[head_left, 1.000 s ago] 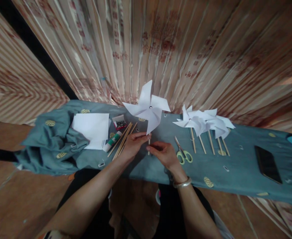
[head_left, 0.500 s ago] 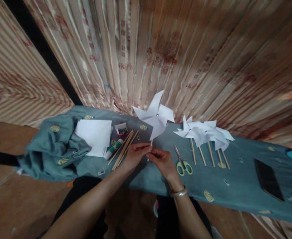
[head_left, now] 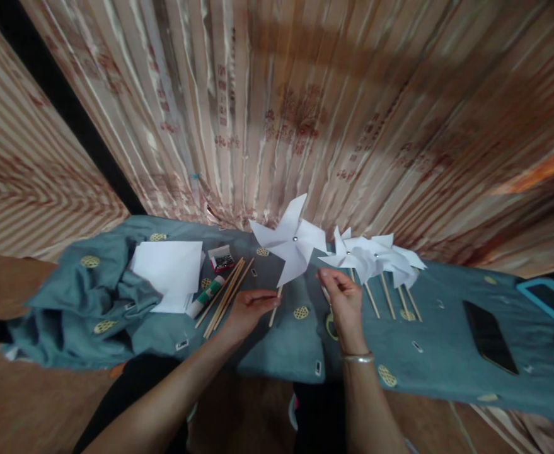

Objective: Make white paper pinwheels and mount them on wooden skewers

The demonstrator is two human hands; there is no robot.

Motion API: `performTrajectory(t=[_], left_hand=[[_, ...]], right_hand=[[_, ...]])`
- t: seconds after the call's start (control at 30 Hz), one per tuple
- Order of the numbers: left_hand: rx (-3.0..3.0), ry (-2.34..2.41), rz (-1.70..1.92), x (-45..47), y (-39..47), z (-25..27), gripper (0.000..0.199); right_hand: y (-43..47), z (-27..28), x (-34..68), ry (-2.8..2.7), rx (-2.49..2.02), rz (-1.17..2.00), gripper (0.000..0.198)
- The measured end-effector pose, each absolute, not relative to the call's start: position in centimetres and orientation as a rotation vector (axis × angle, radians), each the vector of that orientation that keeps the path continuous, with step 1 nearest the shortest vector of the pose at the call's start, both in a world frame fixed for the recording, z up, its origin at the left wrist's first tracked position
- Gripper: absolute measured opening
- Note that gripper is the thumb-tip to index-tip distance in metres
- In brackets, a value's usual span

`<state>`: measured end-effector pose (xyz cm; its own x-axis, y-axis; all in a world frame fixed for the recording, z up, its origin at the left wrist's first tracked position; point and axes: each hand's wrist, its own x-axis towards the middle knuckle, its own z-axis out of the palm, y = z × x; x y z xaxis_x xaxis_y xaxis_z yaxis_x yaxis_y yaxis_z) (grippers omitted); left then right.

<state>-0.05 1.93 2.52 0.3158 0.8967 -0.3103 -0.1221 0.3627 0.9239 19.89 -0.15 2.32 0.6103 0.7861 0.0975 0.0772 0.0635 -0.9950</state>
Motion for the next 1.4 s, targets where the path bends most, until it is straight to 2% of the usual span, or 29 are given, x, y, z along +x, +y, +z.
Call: performTrajectory(t=[0.2, 0.63, 0.87, 1.4], left_hand=[[1.026, 1.048, 0.704, -1.1, 0.9, 1.9, 0.026], [1.027, 1.075, 0.746, -1.0, 1.1, 2.0, 0.029], [1.008, 1.099, 0.777, -1.3, 1.6, 1.9, 0.036], [1.012, 1.1, 0.796, -1.2, 2.0, 1.9, 0.038]], right_hand=[[0.3, 3.1, 21.8, -0.726, -1.339, 0.527, 0.048], [0.8, 2.1, 21.5, -0.671, -1.317, 0.694, 0.029], [0.9, 2.4, 20.2, -0.636, -1.286, 0.808, 0.029], [0.9, 3.3, 18.7, -0.55, -1.24, 0.952, 0.035]])
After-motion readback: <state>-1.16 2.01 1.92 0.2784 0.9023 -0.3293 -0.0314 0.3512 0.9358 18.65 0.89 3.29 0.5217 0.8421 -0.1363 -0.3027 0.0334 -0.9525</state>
